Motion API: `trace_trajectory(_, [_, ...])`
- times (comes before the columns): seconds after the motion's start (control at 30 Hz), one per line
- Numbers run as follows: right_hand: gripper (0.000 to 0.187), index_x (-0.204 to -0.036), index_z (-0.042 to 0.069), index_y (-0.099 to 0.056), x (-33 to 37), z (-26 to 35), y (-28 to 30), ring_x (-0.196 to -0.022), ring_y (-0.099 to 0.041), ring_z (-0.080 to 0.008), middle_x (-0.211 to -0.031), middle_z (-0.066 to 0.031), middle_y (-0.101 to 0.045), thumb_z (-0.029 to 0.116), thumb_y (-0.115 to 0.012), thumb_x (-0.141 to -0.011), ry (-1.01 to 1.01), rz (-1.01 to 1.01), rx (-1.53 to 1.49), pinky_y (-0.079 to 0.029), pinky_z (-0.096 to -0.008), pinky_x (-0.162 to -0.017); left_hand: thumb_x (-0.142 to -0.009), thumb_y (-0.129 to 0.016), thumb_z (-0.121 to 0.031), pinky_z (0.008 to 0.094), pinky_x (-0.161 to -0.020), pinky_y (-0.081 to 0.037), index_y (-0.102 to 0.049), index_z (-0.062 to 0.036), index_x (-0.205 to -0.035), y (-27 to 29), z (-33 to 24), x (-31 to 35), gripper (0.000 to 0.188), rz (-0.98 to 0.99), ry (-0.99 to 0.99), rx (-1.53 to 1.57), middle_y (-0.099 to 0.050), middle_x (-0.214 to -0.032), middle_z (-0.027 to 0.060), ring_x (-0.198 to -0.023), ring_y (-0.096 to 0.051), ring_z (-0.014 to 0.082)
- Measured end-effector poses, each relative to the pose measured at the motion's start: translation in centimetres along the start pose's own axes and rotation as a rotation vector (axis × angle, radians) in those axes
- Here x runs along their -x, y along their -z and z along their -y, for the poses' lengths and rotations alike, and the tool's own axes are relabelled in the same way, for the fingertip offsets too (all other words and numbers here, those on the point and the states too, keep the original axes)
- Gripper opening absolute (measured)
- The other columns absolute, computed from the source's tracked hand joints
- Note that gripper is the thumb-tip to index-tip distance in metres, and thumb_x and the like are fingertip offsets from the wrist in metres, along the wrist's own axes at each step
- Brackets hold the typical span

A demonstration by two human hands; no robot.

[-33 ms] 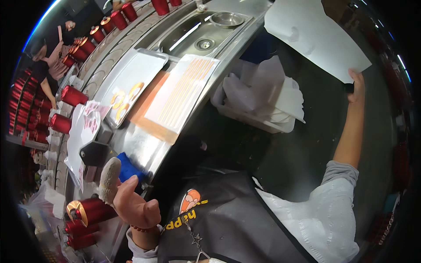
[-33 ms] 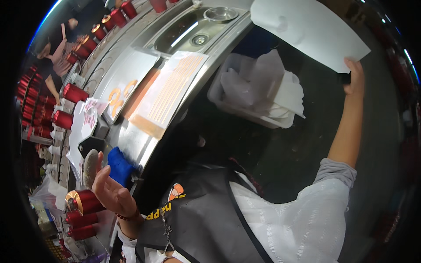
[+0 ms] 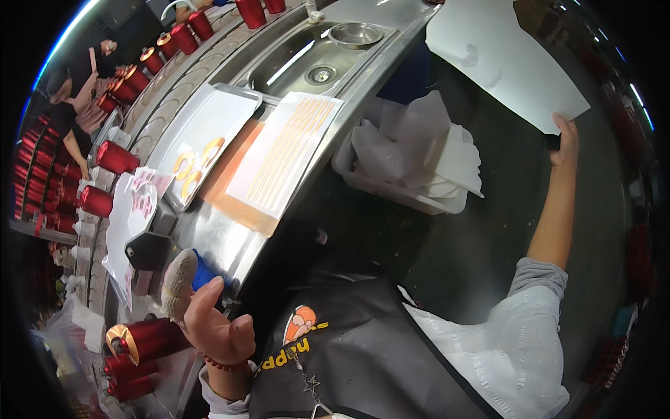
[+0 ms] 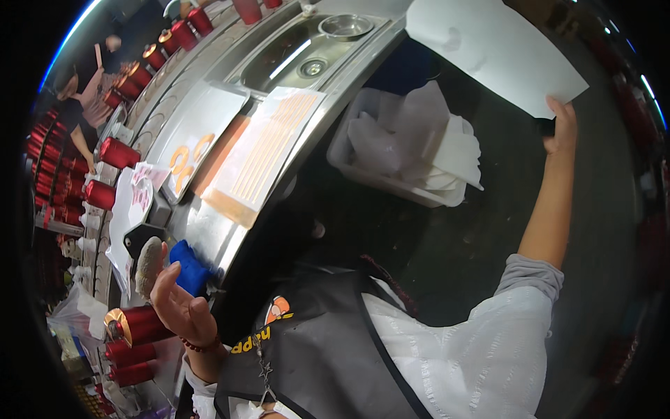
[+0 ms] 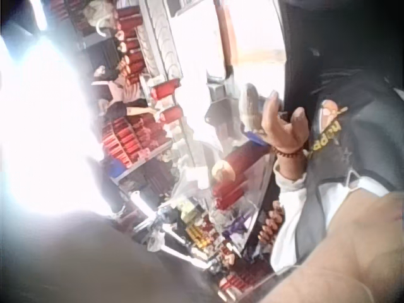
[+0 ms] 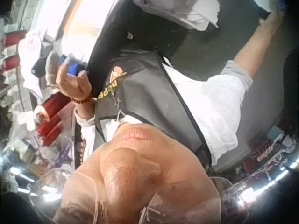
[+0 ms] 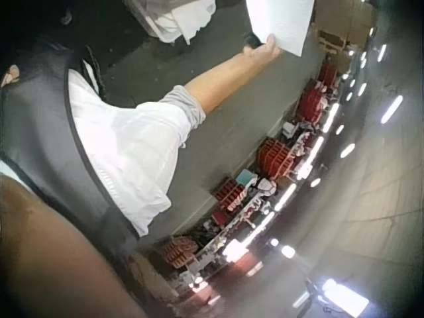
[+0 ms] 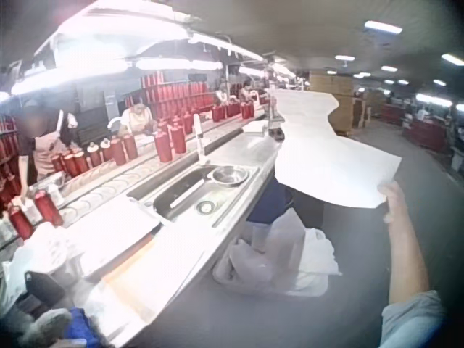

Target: The person applies printed labels and gold rings to red cylindrical bottles on a stainless steel workbench. They peel backing from labels, align and smooth them onto the bottle body, then attach gold rings to the neck area. The person handles multiple bottles one at a time, rotating each to position the labels correctly.

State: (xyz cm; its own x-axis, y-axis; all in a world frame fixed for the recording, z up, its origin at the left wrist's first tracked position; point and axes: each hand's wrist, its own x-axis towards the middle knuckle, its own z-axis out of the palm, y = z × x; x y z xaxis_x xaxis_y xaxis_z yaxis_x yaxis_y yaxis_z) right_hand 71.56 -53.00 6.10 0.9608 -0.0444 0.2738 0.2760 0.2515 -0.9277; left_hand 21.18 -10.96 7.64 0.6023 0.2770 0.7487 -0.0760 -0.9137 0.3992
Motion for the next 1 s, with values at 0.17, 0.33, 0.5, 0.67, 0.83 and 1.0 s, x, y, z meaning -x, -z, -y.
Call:
trace_trajectory(0.17, [0.06, -0.143, -0.006, -0.042, -0.7, -2.7, 2.8, -0.12, -0.054, -0.028, -0.131, -0.0158, -0.056, 0.005, -0.061, -0.087, 0.076, -0.057, 0.108, -0.041, -0.0378, -0.102, -0.098, -0.058, -0.04, 0.0487, -0.107, -0.038, -0.057, 0.0033, -0.12, -3.4, -0.5, -2.6, 0.048, 0.122, -0.047, -0.128, -0.057, -0.129, 0.0263, -0.125, -0.051, 0.0404])
trace_trajectory(0.33, [0.052, -0.135, -0.007, -0.047, 0.5, -10.9, 7.4, -0.113, -0.057, -0.0249, -0.124, -0.0145, -0.058, 0.004, -0.062, -0.086, -0.029, -0.13, 0.18, -0.042, -0.037, -0.1, -0.101, -0.057, -0.035, 0.0459, -0.111, -0.035, -0.055, 0.005, -0.127, -5.5, -0.3, -1.0, 0.048, 0.235, 0.05, -0.13, -0.056, -0.133, 0.0238, -0.128, -0.052, 0.0344])
trace_trajectory(0.5, [0.04, -0.124, -0.004, -0.053, 7.2, -16.4, 7.6, -0.103, -0.061, -0.0225, -0.112, -0.0111, -0.063, 0.002, -0.059, -0.085, -0.043, -0.126, 0.331, -0.046, -0.0343, -0.094, -0.095, -0.062, -0.019, 0.0409, -0.104, -0.04, -0.063, 0.0011, -0.12, -9.0, -0.3, -0.9, 0.032, 0.478, 0.057, -0.173, -0.065, -0.121, 0.0174, -0.118, -0.058, 0.0325])
trace_trajectory(0.67, [0.031, -0.119, 0.003, -0.055, 14.6, -21.3, 1.8, -0.099, -0.063, -0.0218, -0.114, -0.0119, -0.064, 0.001, -0.055, -0.087, 0.28, 0.125, 0.734, -0.049, -0.0325, -0.09, -0.091, -0.065, -0.012, 0.0343, -0.097, -0.046, -0.065, -0.0008, -0.118, -14.9, 0.7, 1.3, 0.029, 0.713, 0.455, 0.143, -0.065, -0.118, 0.0155, -0.11, -0.062, 0.0271])
trace_trajectory(0.83, [0.027, -0.102, 0.004, -0.053, 21.8, -25.2, -5.5, -0.109, -0.058, -0.037, -0.116, -0.0175, -0.059, -0.012, -0.053, -0.08, 0.472, 0.407, 0.599, -0.049, -0.0406, -0.096, -0.098, -0.06, -0.025, 0.0347, -0.099, -0.047, -0.049, -0.0031, -0.138, -21.9, 3.6, 4.4, 0.046, 0.892, 1.042, 0.65, -0.059, -0.127, 0.0129, -0.115, -0.059, 0.0224])
trace_trajectory(1.0, [0.022, -0.1, 0.004, -0.055, 29.0, -25.6, -8.8, -0.115, -0.057, -0.0395, -0.114, -0.0177, -0.057, -0.006, -0.057, -0.081, 0.492, 0.666, 0.461, -0.051, -0.0426, -0.096, -0.1, -0.056, -0.041, 0.0443, -0.102, -0.047, -0.034, -0.0063, -0.149, -26.7, 3.9, 5.4, 0.064, 0.66, 1.543, 1.027, -0.051, -0.139, 0.0172, -0.123, -0.055, 0.0299])
